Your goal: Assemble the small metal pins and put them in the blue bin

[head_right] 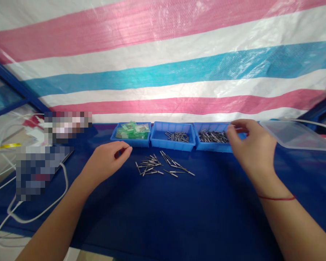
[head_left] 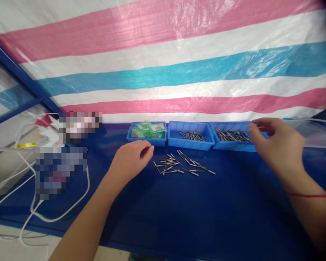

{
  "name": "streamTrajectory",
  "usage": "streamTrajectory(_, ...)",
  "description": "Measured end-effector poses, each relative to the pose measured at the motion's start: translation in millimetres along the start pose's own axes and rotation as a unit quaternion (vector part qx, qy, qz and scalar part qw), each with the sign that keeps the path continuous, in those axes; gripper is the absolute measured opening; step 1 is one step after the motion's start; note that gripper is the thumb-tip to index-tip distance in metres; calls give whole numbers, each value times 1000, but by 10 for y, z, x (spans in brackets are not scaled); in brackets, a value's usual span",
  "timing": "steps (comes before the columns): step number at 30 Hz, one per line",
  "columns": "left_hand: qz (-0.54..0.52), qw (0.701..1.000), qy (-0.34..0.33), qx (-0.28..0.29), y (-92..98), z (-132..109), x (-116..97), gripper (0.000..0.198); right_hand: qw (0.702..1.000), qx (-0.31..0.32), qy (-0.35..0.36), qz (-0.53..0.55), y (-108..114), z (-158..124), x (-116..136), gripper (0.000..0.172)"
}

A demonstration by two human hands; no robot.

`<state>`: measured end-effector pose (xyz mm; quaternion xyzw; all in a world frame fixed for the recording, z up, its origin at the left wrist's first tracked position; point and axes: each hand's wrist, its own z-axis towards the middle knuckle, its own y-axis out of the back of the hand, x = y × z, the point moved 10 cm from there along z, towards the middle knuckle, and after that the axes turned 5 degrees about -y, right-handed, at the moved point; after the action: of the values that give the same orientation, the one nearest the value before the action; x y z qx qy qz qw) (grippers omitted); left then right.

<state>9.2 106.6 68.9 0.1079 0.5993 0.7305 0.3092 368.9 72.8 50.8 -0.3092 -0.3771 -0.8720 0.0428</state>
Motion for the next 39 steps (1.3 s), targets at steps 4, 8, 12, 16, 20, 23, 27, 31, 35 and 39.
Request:
streamTrajectory(4,-21,992,-28,120,-308,-69,55,21,996,34,53,-56,-172,-58,104,37)
streamTrajectory(8,-45,981,-58,180,-563,-109,10,22,988,38,149,-17,-200,-350,594,29)
streamTrajectory(12,-55,979,-67,182,-632,-91,-17,13,967,85,235,52,-262,-702,1028,24)
streamTrajectory(16,-44,982,-61,174,-589,-86,12,9,948,152,262,94,-372,-956,1237,14)
streamTrajectory(20,-94,982,-81,139,-450,-64,-152,11,923,233,266,150,-469,-1170,1382,12)
streamTrajectory(23,-204,969,-95,103,-382,-50,-396,15,907,292,192,234,-520,-1252,1382,17)
streamTrajectory(27,-326,939,-64,92,-476,-66,-595,17,899,296,73,315,-521,-1251,1275,13)
streamTrajectory(31,-392,917,-27,74,-573,-88,-608,19,887,283,17,364,-508,-1208,1211,12)
streamTrajectory(35,-410,909,-16,77,-641,-102,-606,20,885,286,3,368,-518,-1188,1193,14)
streamTrajectory(39,-390,917,-33,83,-659,-102,-659,21,887,296,21,354,-525,-1214,1212,12)
